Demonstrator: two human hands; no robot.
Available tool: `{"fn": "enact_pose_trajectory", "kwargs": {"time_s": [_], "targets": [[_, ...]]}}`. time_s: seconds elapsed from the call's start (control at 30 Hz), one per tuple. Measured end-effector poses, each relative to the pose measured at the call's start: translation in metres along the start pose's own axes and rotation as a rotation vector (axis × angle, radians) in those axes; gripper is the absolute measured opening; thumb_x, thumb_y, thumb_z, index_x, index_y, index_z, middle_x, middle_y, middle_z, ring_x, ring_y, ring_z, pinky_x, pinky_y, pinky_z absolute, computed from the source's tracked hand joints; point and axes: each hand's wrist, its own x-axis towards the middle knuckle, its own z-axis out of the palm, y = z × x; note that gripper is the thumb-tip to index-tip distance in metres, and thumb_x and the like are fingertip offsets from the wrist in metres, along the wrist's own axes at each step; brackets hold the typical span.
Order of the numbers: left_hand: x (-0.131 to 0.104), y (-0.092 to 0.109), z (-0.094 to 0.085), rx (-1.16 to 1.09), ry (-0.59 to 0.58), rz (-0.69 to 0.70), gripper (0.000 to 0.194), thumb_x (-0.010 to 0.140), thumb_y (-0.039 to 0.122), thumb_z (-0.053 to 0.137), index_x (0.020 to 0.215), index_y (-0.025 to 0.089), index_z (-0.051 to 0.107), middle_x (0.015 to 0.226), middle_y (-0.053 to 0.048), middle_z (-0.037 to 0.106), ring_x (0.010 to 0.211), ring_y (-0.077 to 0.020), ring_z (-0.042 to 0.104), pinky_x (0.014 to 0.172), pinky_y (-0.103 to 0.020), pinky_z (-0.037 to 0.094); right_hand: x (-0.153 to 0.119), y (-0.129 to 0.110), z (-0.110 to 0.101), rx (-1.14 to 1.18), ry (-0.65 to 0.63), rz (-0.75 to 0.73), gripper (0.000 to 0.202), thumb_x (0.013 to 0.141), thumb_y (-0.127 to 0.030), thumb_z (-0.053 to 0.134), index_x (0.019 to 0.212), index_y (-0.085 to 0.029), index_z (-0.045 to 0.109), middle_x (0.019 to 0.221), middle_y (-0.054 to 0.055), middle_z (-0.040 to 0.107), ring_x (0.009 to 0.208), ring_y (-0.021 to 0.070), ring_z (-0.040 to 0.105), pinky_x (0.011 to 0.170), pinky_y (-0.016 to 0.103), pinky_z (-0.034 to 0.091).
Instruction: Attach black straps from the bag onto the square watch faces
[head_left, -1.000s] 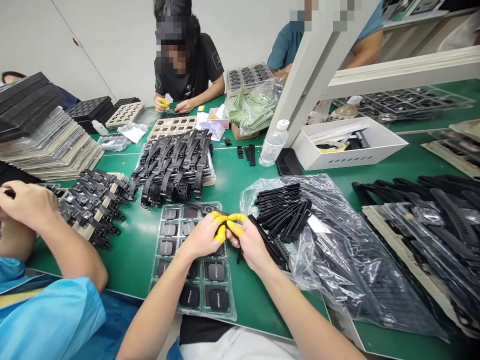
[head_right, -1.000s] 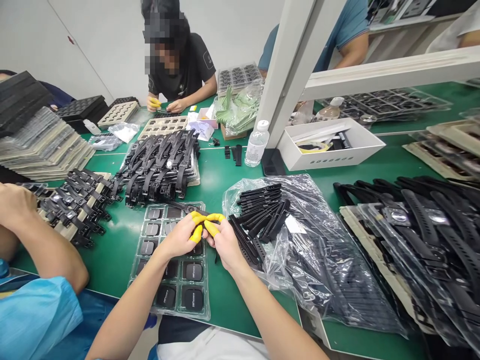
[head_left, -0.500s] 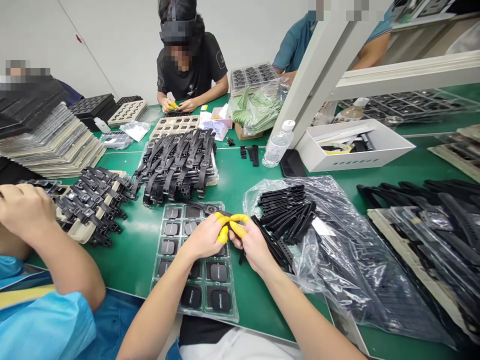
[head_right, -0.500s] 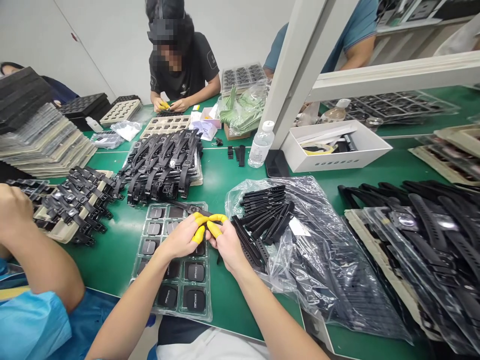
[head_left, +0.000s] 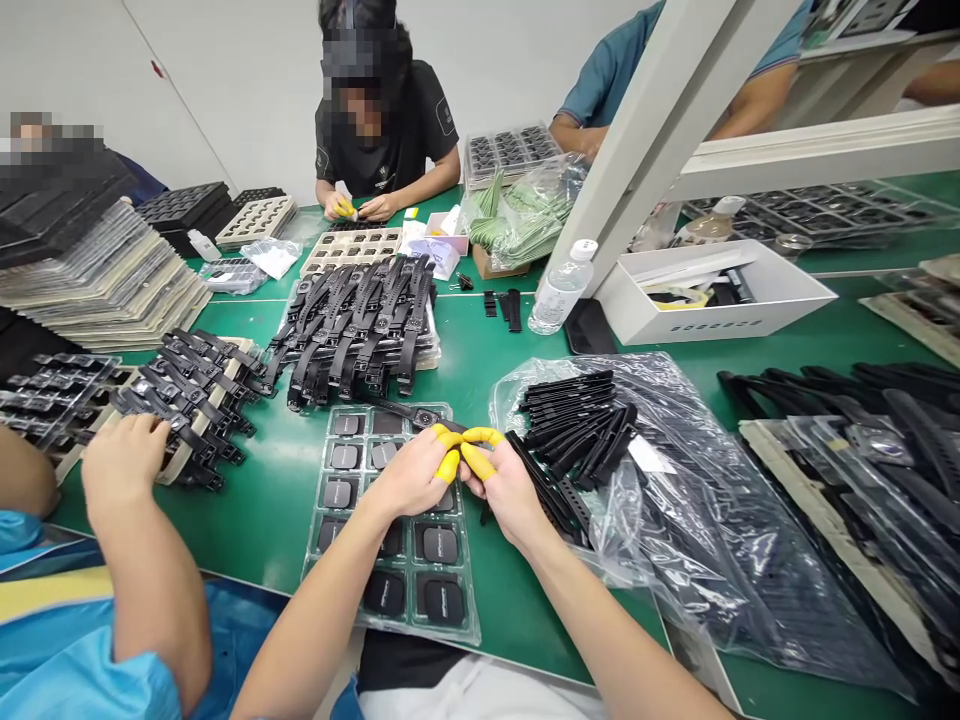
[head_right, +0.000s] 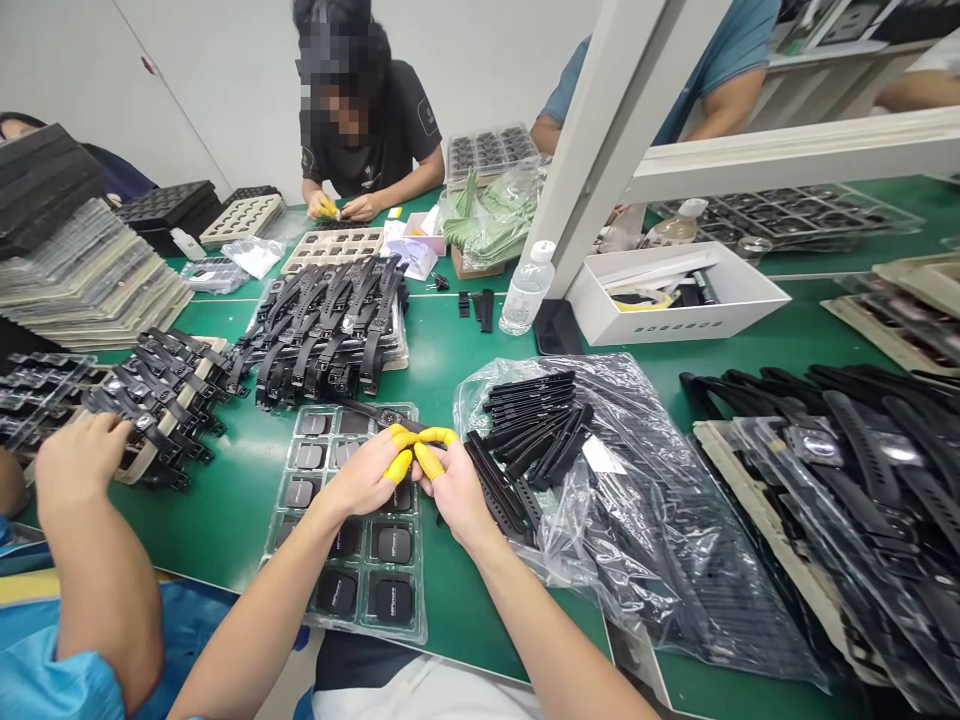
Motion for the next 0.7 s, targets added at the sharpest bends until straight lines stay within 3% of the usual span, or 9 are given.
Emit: {"fn": "enact_pose_trajectory", "kwargs": {"time_s": [0.17, 0.4, 0.7], "targets": [[0.0002, -0.0007, 0.003, -0.09, 0.041, -0.005, 0.032, 0.102, 0.018, 0.034, 0.115, 0.019, 0.063, 0.11, -0.01, 0.065, 0.104, -0.0232, 0.062, 0.096, -0.041, 0.057, -0.0012, -0.0009, 0.0009, 0.0, 0.0, -0.022, 0.045, 0.082, -0.056, 0.078, 0.102, -0.025, 0.052, 0.061, -0.007, 0.057, 0.047, 0.0087, 0.038, 0.045, 0.023, 0.023], [-0.0003, 0.0005, 0.001, 0.025, 0.025, 0.035, 0.035, 0.101, 0.02, 0.038, 0.127, 0.015, 0.061, 0.117, -0.014, 0.065, 0.11, -0.0275, 0.061, 0.1, -0.047, 0.056, -0.0003, -0.0024, 0.0003, 0.03, 0.011, 0.017, 0.049, 0.078, -0.056, 0.081, 0.101, -0.024, 0.052, 0.059, -0.007, 0.056, 0.048, 0.0088, 0.038, 0.046, 0.023, 0.022], [-0.0005, -0.0065, 0.0019, -0.2, 0.059, 0.036, 0.036, 0.104, 0.021, 0.035, 0.127, 0.019, 0.064, 0.12, -0.012, 0.066, 0.114, -0.0244, 0.062, 0.103, -0.043, 0.055, -0.0023, -0.0043, 0.0026, 0.032, 0.002, -0.011, 0.045, 0.08, -0.054, 0.08, 0.101, -0.025, 0.054, 0.06, -0.007, 0.057, 0.047, 0.0086, 0.037, 0.046, 0.023, 0.022]]}}
